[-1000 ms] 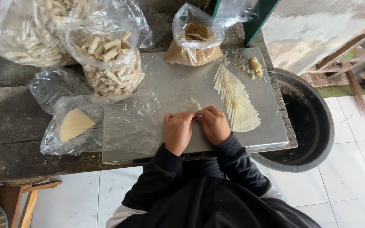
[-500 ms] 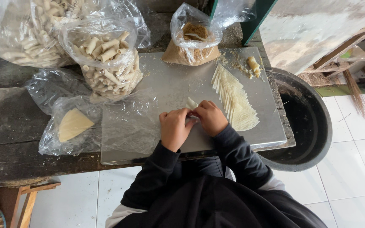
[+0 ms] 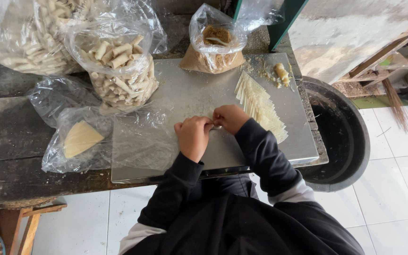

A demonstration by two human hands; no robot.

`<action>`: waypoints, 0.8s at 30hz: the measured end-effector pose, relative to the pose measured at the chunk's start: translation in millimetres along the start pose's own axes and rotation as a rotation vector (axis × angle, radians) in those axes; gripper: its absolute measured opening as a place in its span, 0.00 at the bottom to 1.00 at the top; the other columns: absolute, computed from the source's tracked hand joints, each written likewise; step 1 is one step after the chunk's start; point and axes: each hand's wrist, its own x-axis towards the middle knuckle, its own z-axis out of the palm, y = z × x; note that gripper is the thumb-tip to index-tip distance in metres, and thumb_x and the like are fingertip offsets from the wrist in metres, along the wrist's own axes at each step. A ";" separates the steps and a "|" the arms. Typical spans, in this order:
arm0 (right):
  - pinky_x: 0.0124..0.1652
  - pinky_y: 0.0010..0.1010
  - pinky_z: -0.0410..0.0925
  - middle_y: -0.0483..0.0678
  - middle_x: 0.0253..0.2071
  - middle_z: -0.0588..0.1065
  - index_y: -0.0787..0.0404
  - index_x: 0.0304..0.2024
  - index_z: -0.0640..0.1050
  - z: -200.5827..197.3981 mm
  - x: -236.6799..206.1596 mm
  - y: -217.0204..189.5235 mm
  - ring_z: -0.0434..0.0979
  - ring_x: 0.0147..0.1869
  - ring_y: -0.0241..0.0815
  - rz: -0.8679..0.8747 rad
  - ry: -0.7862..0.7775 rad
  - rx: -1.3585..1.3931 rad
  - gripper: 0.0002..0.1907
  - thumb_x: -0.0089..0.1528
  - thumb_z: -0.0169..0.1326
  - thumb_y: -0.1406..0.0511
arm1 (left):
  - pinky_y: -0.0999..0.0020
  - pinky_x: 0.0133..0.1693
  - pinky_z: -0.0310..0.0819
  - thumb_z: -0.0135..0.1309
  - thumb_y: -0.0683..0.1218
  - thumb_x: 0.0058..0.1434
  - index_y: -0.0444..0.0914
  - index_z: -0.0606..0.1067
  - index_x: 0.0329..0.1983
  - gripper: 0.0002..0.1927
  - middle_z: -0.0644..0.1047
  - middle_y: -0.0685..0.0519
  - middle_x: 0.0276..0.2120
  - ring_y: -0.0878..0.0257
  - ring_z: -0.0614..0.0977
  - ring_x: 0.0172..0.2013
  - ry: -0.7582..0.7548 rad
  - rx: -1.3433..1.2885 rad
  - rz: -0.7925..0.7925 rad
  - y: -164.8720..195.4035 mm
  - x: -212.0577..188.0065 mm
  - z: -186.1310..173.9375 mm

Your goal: The person repeatedly folds triangular dough wrappers, scoops a brown granular filling from a bag, places it into the wrapper, and folds it into a sealed dumpling. The finished dumplings are placed into a plastic bag on the table. The person also separates and stacks additional dough wrappers during the process.

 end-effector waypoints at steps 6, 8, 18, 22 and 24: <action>0.43 0.42 0.70 0.51 0.38 0.76 0.60 0.37 0.79 8.8 -47.5 -20.5 0.76 0.44 0.56 -0.223 0.310 -0.058 0.08 0.57 0.59 0.64 | 0.57 0.48 0.61 0.58 0.42 0.56 0.45 0.80 0.34 0.05 0.81 0.60 0.36 0.61 0.78 0.41 0.054 0.186 0.273 -7.3 -7.5 -1.3; 0.44 0.41 0.70 0.49 0.38 0.75 0.59 0.36 0.79 11.5 -55.5 -26.9 0.76 0.44 0.54 -0.267 0.395 -0.111 0.07 0.57 0.60 0.64 | 0.57 0.50 0.61 0.59 0.43 0.57 0.45 0.79 0.33 0.02 0.79 0.60 0.34 0.61 0.78 0.42 0.011 0.236 0.262 -6.7 -6.7 0.2; 0.46 0.37 0.65 0.46 0.37 0.72 0.55 0.32 0.82 18.6 -26.2 -13.4 0.76 0.41 0.44 0.248 0.355 0.145 0.08 0.57 0.63 0.58 | 0.48 0.49 0.60 0.65 0.52 0.55 0.47 0.82 0.30 0.06 0.78 0.55 0.40 0.53 0.75 0.47 -0.131 0.095 -0.162 -6.6 12.5 9.9; 0.50 0.39 0.61 0.47 0.39 0.73 0.56 0.34 0.82 18.1 -23.1 -7.8 0.75 0.46 0.45 0.236 0.330 0.107 0.11 0.55 0.65 0.58 | 0.47 0.48 0.59 0.67 0.52 0.51 0.49 0.83 0.28 0.05 0.78 0.57 0.40 0.52 0.75 0.47 -0.115 0.023 -0.191 -11.8 19.2 14.4; 0.50 0.41 0.61 0.46 0.41 0.73 0.55 0.36 0.82 19.0 -28.3 -8.8 0.73 0.49 0.48 0.099 0.377 0.036 0.09 0.58 0.64 0.59 | 0.49 0.48 0.59 0.65 0.49 0.52 0.49 0.82 0.30 0.04 0.78 0.58 0.40 0.53 0.75 0.47 -0.071 -0.004 -0.139 -13.0 15.8 16.2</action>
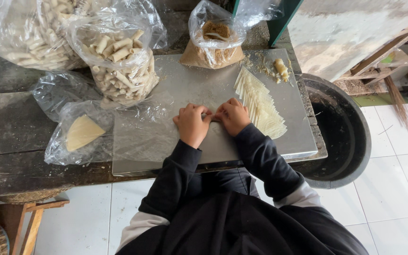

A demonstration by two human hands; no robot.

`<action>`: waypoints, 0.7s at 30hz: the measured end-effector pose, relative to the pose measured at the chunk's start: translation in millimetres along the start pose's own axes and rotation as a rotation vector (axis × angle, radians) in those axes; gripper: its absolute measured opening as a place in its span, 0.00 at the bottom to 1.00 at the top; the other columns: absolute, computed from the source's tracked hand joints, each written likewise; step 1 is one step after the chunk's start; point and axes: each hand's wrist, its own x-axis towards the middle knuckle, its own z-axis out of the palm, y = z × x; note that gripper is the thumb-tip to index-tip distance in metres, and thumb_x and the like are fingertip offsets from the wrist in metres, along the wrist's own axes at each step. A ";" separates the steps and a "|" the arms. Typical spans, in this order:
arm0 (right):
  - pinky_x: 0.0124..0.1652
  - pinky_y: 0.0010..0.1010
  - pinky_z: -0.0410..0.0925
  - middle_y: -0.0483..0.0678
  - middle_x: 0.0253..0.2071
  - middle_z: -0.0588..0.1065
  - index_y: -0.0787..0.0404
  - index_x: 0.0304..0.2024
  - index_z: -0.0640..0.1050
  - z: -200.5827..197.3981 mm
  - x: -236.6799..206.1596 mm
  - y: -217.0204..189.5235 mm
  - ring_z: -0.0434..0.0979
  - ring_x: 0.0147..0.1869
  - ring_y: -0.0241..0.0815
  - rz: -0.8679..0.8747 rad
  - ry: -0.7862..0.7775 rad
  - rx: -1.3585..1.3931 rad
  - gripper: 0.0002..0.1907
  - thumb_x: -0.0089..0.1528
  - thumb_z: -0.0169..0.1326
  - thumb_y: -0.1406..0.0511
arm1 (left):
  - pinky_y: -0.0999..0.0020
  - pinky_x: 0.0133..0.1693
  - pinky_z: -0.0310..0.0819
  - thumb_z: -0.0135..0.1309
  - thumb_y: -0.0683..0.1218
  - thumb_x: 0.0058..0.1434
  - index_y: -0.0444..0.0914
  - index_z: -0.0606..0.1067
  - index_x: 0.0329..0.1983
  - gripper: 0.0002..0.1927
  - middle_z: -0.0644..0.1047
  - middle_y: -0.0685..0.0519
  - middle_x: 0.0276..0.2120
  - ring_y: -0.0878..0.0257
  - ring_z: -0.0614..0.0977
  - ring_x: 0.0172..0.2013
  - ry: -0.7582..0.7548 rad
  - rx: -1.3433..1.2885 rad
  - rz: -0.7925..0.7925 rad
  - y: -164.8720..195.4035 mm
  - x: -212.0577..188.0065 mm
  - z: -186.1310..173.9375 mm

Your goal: The person repeatedly folds triangular dough wrappers, scoops a brown granular filling from a bag, places it into the wrapper, and folds it into a sealed dumpling. The finished dumplings are placed into a plastic bag on the table. The person also separates and stacks additional dough wrappers during the process.

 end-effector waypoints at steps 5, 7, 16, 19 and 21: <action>0.48 0.41 0.62 0.48 0.43 0.70 0.54 0.37 0.80 -4.9 -12.9 -2.0 0.70 0.51 0.51 -0.273 0.084 -0.124 0.12 0.52 0.65 0.59 | 0.52 0.49 0.56 0.65 0.49 0.54 0.48 0.82 0.32 0.04 0.77 0.59 0.40 0.56 0.74 0.47 0.086 0.060 0.226 -5.9 -12.1 -0.8; 0.50 0.41 0.62 0.48 0.44 0.69 0.54 0.39 0.80 -1.0 -14.5 -4.9 0.69 0.50 0.51 -0.315 0.147 -0.177 0.11 0.57 0.65 0.59 | 0.52 0.49 0.56 0.65 0.49 0.54 0.48 0.82 0.32 0.04 0.76 0.59 0.42 0.56 0.73 0.48 0.115 0.097 0.280 -5.8 -14.1 -0.1; 0.49 0.42 0.59 0.46 0.38 0.70 0.52 0.32 0.84 1.5 11.8 -7.2 0.71 0.47 0.47 0.117 0.077 -0.006 0.08 0.54 0.66 0.58 | 0.47 0.49 0.54 0.67 0.50 0.52 0.48 0.83 0.29 0.05 0.76 0.58 0.42 0.54 0.72 0.49 0.019 -0.013 -0.075 -2.4 12.4 9.3; 0.53 0.41 0.58 0.45 0.39 0.71 0.52 0.33 0.83 0.1 15.0 -5.0 0.71 0.49 0.46 0.080 0.058 0.016 0.08 0.55 0.66 0.58 | 0.48 0.51 0.55 0.66 0.49 0.55 0.49 0.83 0.31 0.02 0.75 0.58 0.43 0.54 0.72 0.50 0.034 0.007 -0.002 -4.0 11.4 11.0; 0.52 0.41 0.59 0.44 0.41 0.71 0.50 0.34 0.83 -0.5 10.4 -4.4 0.71 0.52 0.46 -0.026 0.086 -0.020 0.06 0.56 0.66 0.59 | 0.47 0.52 0.54 0.65 0.48 0.58 0.50 0.83 0.33 0.01 0.75 0.58 0.43 0.55 0.71 0.51 0.084 0.067 0.124 -5.5 5.6 9.9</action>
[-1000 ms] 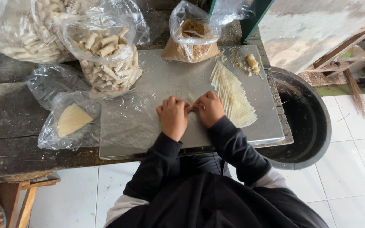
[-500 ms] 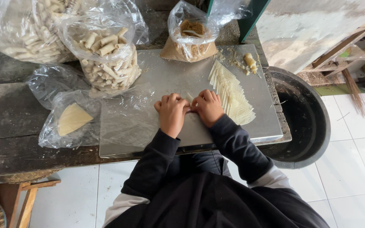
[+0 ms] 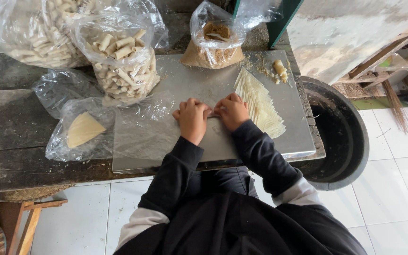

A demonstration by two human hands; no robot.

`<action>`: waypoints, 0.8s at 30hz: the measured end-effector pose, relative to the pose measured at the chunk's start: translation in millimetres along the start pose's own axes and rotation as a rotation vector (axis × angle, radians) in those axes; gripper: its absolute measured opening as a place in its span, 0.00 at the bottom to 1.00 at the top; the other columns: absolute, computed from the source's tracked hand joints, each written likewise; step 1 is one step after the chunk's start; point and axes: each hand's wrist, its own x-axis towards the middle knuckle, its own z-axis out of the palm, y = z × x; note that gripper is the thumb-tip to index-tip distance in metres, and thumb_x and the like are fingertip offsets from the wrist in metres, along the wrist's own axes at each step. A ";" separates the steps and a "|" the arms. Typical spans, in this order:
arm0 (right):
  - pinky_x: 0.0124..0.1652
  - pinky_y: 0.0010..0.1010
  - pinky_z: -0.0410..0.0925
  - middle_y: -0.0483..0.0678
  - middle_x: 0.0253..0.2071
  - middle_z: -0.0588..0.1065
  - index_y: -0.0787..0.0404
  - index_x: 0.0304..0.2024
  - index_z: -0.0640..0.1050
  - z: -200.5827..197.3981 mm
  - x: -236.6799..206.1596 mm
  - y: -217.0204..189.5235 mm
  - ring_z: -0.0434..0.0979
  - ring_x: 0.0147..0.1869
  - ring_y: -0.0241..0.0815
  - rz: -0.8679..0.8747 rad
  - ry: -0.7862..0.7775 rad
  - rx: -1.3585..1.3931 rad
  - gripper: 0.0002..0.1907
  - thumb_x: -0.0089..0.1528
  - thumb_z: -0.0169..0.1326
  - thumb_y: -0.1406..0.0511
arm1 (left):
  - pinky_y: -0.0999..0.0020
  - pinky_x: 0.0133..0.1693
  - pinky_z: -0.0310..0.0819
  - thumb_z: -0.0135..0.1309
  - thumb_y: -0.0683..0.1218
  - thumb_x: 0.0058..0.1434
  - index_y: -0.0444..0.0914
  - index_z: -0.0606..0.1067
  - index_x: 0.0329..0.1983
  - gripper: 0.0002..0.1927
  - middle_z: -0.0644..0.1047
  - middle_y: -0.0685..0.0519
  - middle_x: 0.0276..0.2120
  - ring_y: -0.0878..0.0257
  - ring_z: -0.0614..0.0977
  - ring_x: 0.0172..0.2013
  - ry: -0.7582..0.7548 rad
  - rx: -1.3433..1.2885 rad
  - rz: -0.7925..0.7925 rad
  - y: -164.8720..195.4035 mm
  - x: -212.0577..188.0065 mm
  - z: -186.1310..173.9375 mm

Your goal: The person repeatedly folds triangular dough wrappers, scoops a brown granular filling from a bag, places it into the wrapper, and folds it into a sealed dumpling. The finished dumplings are placed into a plastic bag on the table. The person also separates and stacks additional dough wrappers during the process.

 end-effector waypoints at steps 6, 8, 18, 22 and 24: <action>0.50 0.41 0.59 0.45 0.43 0.69 0.48 0.34 0.83 -11.2 -14.1 -4.4 0.69 0.51 0.47 -0.209 0.022 -0.101 0.07 0.54 0.67 0.59 | 0.45 0.51 0.51 0.67 0.50 0.57 0.48 0.83 0.29 0.04 0.75 0.62 0.47 0.55 0.68 0.54 0.042 0.026 0.151 3.1 -11.9 -11.1; 0.50 0.41 0.59 0.45 0.44 0.69 0.47 0.35 0.84 -15.0 -15.8 -5.9 0.69 0.51 0.47 -0.256 0.031 -0.140 0.08 0.53 0.66 0.59 | 0.43 0.50 0.51 0.67 0.49 0.51 0.47 0.83 0.29 0.04 0.75 0.61 0.48 0.53 0.67 0.55 -0.011 0.013 0.138 2.8 -14.3 -16.1; 0.51 0.43 0.57 0.44 0.44 0.69 0.47 0.34 0.84 5.1 -14.4 -6.3 0.67 0.54 0.48 -0.020 0.074 -0.164 0.03 0.58 0.64 0.60 | 0.46 0.45 0.54 0.63 0.47 0.57 0.47 0.79 0.36 0.05 0.73 0.56 0.48 0.51 0.68 0.53 0.061 0.089 -0.119 9.8 -10.7 -2.7; 0.51 0.48 0.56 0.49 0.45 0.66 0.50 0.40 0.81 22.7 1.5 -5.4 0.65 0.56 0.50 0.085 0.125 -0.223 0.09 0.56 0.61 0.63 | 0.49 0.44 0.55 0.62 0.48 0.55 0.43 0.73 0.45 0.15 0.71 0.49 0.48 0.50 0.69 0.52 0.103 0.154 -0.107 11.7 -1.1 10.2; 0.52 0.47 0.56 0.50 0.47 0.66 0.51 0.42 0.79 30.7 12.2 -1.6 0.65 0.57 0.51 0.080 0.130 -0.264 0.11 0.57 0.60 0.64 | 0.49 0.44 0.56 0.62 0.48 0.57 0.42 0.72 0.47 0.17 0.71 0.48 0.49 0.50 0.69 0.52 0.120 0.185 -0.096 9.6 8.1 17.5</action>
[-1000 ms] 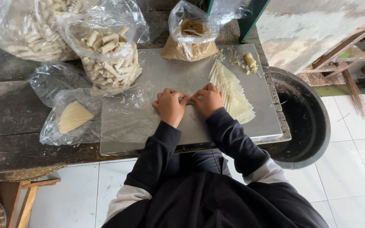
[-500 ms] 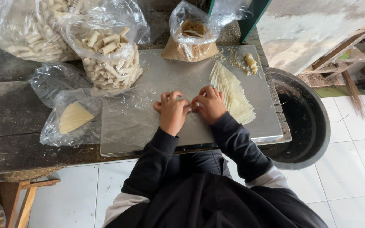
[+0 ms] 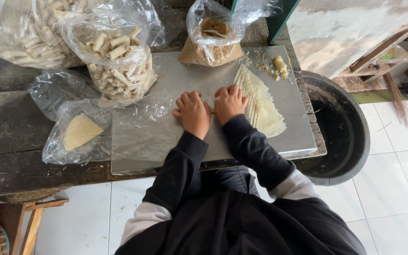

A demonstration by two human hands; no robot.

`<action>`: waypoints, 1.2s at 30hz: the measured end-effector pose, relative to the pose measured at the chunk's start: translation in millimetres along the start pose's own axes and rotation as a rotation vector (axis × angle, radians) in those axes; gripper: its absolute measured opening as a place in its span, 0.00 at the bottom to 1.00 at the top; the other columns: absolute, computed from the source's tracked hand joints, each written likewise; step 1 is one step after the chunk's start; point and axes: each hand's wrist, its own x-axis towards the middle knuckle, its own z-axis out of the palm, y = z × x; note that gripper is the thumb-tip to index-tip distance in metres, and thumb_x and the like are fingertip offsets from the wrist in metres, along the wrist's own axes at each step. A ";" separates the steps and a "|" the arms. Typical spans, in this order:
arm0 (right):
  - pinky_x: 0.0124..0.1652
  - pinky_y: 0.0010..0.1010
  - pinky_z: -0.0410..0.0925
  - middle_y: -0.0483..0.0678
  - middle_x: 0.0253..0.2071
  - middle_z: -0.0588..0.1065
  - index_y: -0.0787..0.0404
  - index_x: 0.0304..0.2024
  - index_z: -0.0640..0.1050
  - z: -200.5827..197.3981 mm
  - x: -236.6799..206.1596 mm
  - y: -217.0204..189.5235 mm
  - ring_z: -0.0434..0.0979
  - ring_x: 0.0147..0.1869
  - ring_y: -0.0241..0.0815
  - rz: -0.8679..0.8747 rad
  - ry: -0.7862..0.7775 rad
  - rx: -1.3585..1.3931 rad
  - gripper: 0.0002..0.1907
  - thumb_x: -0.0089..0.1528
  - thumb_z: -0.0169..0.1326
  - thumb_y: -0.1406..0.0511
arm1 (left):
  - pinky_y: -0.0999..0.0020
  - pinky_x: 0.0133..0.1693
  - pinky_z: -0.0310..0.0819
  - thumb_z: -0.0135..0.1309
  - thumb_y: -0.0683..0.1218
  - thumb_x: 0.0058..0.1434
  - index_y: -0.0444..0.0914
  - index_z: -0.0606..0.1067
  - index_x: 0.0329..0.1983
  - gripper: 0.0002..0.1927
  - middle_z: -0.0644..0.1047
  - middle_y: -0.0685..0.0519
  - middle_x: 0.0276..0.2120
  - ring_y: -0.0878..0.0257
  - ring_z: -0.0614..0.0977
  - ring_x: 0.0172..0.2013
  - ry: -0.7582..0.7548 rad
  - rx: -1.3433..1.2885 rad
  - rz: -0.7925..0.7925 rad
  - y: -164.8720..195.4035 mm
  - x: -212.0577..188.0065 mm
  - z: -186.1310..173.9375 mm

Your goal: The person repeatedly folds triangular dough wrappers, scoops a brown granular filling from a bag, places it into the wrapper, and folds it into a sealed dumpling. The finished dumplings are placed into a plastic bag on the table. The person also separates and stacks additional dough wrappers during the process.

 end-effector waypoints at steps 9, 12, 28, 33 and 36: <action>0.54 0.49 0.55 0.50 0.48 0.66 0.52 0.43 0.77 4.4 41.8 0.3 0.65 0.57 0.53 0.089 0.032 0.056 0.08 0.62 0.59 0.61 | 0.48 0.47 0.57 0.60 0.51 0.69 0.47 0.77 0.41 0.05 0.76 0.56 0.42 0.54 0.73 0.47 -0.019 -0.075 0.075 -12.3 31.8 7.9; 0.56 0.47 0.55 0.50 0.48 0.69 0.53 0.43 0.78 -28.0 34.5 -0.6 0.67 0.56 0.52 0.070 0.131 0.215 0.07 0.63 0.60 0.63 | 0.48 0.44 0.56 0.67 0.56 0.48 0.47 0.79 0.31 0.13 0.77 0.55 0.38 0.53 0.73 0.45 -0.215 -0.196 0.143 -15.6 23.6 -8.9; 0.54 0.36 0.66 0.51 0.50 0.69 0.60 0.48 0.79 -149.1 -55.1 11.7 0.68 0.53 0.47 0.006 0.234 0.366 0.10 0.64 0.58 0.72 | 0.41 0.59 0.53 0.63 0.51 0.62 0.45 0.79 0.36 0.07 0.71 0.48 0.59 0.47 0.69 0.62 0.401 0.315 0.335 -111.4 191.4 -124.6; 0.56 0.36 0.63 0.48 0.49 0.69 0.59 0.48 0.79 -150.1 -68.2 35.3 0.68 0.52 0.44 0.088 0.237 0.342 0.10 0.64 0.58 0.71 | 0.43 0.59 0.59 0.61 0.42 0.69 0.39 0.79 0.28 0.11 0.79 0.49 0.34 0.53 0.79 0.45 0.183 0.517 0.210 -186.6 241.8 -122.4; 0.54 0.36 0.63 0.49 0.48 0.70 0.59 0.47 0.79 -146.7 -71.9 44.4 0.68 0.50 0.44 0.092 0.222 0.327 0.10 0.63 0.60 0.71 | 0.50 0.46 0.68 0.59 0.39 0.69 0.38 0.79 0.29 0.10 0.78 0.50 0.28 0.57 0.79 0.30 0.292 0.568 0.244 -200.5 246.1 -114.5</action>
